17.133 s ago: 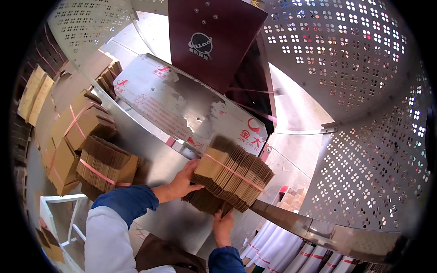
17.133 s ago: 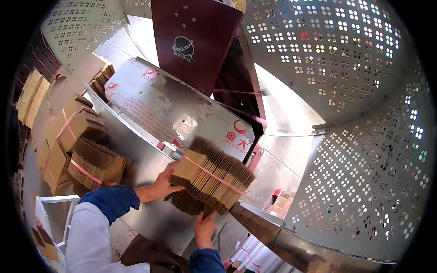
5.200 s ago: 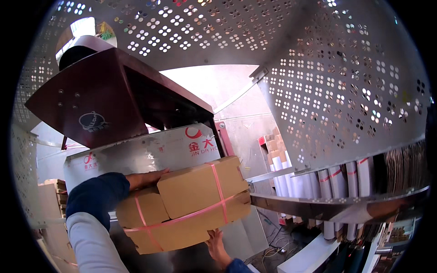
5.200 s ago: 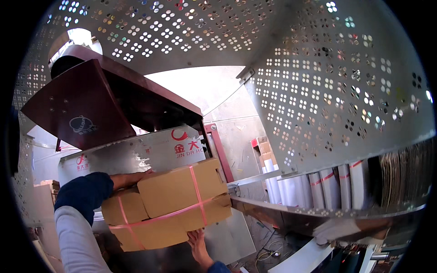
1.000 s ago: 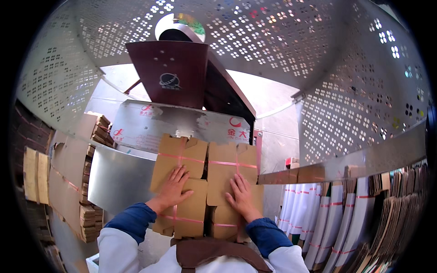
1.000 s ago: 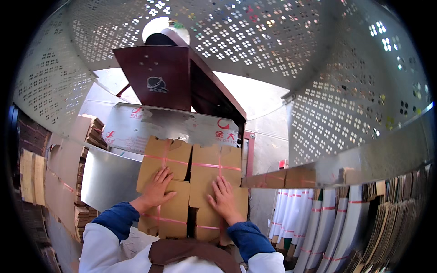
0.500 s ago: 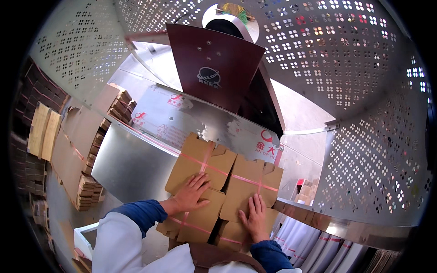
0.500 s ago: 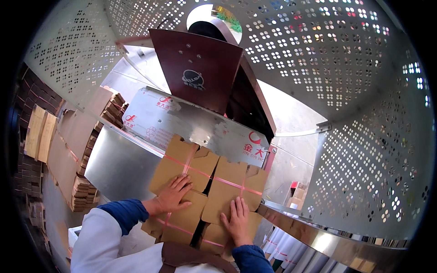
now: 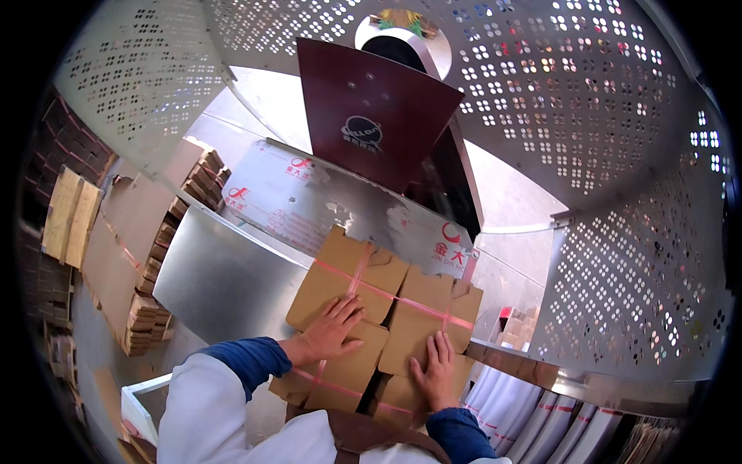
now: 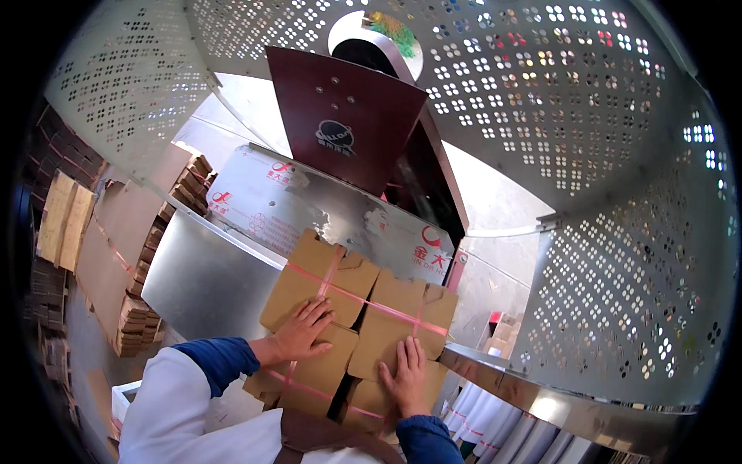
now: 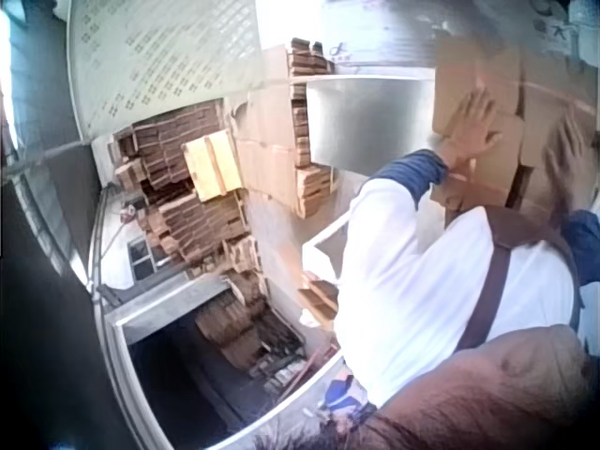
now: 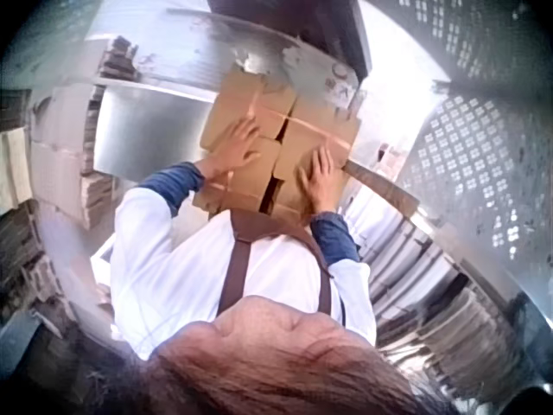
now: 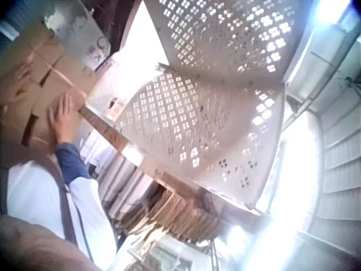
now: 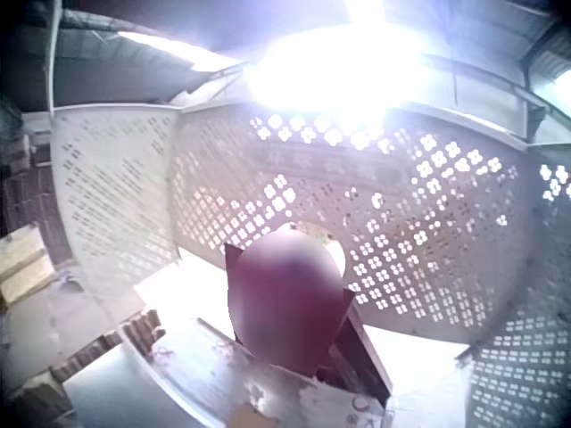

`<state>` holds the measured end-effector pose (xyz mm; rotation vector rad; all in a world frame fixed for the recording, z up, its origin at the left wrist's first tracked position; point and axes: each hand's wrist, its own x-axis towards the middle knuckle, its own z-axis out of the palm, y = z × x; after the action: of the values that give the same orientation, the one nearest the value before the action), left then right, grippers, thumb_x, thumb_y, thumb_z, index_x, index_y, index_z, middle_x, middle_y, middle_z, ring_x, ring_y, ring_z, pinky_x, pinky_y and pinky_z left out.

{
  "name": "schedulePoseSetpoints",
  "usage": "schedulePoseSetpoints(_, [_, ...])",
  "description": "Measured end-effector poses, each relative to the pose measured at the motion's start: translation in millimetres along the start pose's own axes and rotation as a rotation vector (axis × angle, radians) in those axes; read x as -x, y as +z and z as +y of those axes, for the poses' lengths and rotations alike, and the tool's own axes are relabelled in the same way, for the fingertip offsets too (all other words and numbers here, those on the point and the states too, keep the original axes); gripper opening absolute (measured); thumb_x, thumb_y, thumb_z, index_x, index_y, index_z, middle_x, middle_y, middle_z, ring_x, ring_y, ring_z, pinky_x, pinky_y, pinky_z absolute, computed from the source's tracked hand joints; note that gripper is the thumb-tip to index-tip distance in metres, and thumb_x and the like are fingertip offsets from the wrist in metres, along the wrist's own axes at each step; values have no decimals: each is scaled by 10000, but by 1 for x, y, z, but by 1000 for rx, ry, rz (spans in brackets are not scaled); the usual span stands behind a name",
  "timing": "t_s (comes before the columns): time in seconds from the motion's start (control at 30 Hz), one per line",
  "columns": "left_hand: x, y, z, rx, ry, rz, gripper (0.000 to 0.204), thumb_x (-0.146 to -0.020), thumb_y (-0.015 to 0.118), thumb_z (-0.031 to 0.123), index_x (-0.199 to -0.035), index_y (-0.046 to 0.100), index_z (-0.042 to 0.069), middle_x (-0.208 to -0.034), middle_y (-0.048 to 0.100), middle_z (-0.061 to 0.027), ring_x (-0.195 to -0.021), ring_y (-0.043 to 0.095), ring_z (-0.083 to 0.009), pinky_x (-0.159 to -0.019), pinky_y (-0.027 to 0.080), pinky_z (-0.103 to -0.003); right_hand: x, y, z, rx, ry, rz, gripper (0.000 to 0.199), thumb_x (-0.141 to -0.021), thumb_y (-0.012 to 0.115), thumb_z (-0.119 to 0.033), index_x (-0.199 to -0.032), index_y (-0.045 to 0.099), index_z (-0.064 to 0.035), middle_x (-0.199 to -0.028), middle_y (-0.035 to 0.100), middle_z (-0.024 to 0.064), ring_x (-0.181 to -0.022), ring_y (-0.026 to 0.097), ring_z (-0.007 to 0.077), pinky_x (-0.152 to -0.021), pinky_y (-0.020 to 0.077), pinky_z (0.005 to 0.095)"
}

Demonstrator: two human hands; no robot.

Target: The person repeatedly picks up stacks of flat cardboard pieces, places them into a strapping machine, and secures them with pink plastic bands. The person then removes the bundled stacks and places them on a nearby table or the floor.

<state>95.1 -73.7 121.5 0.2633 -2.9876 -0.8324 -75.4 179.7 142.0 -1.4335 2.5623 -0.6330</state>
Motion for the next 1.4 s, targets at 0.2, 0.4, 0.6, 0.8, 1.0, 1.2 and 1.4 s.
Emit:
schedulePoseSetpoints(0.2, [-1, 3, 3, -5, -3, 18, 691, -827, 635, 425, -1348, 438, 16, -1471, 310, -212, -1414, 214, -370, -1148, 175, -498, 0, 1, 3, 16, 1, -6, 605, -804, 710, -311, -1291, 516, -9, -1412, 430, 193, -1327, 370, 376, -1086, 338, 458])
schedulePoseSetpoints(0.4, [-5, 1, 9, -75, 1, 35, 706, -811, 646, 423, -1352, 437, 20, -1471, 314, -201, -1407, 234, -357, -1151, 185, -484, 0, 4, 12, 22, -48, 44, 608, -801, 709, -311, -1293, 517, -9, -1412, 430, 191, -1312, 384, 373, -1073, 344, 460])
schedulePoseSetpoints(0.6, [-3, 4, 8, -97, 1, 51, 707, -807, 654, 413, -1353, 439, 19, -1469, 315, -205, -1407, 226, -363, -1150, 185, -487, 2, 9, 15, -25, -59, 76, 613, -800, 709, -297, -1294, 510, 6, -1415, 420, 198, -1319, 371, 380, -1081, 333, 458])
schedulePoseSetpoints(0.8, [-1, 3, 13, -117, -24, 29, 695, -804, 667, 386, -1348, 438, 19, -1469, 314, -202, -1403, 228, -362, -1148, 193, -486, 4, 14, 14, -43, -67, 115, 611, -786, 717, -283, -1283, 515, 10, -1406, 428, 199, -1312, 377, 381, -1077, 332, 462])
schedulePoseSetpoints(1.0, [1, 4, 16, -123, -32, 32, 686, -805, 667, 375, -1347, 437, 21, -1468, 314, -199, -1397, 233, -360, -1150, 193, -480, 6, 16, 15, -84, -88, 166, 606, -780, 713, -276, -1275, 518, 12, -1400, 435, 194, -1306, 384, 379, -1075, 333, 466])
schedulePoseSetpoints(1.2, [-1, -1, 12, -139, -29, 12, 688, -816, 650, 377, -1351, 425, 9, -1476, 291, -212, -1402, 214, -371, -1154, 180, -478, 3, 16, 12, -73, -82, 208, 604, -772, 720, -269, -1275, 522, -1, -1400, 440, 186, -1305, 392, 372, -1071, 348, 454])
schedulePoseSetpoints(1.4, [-7, 1, 7, -135, 28, 43, 694, -833, 628, 394, -1363, 414, 1, -1484, 290, -208, -1397, 230, -363, -1144, 180, -489, 3, 9, 14, -55, -52, 210, 577, -770, 720, -257, -1254, 533, -4, -1386, 454, 178, -1295, 402, 366, -1077, 340, 453])
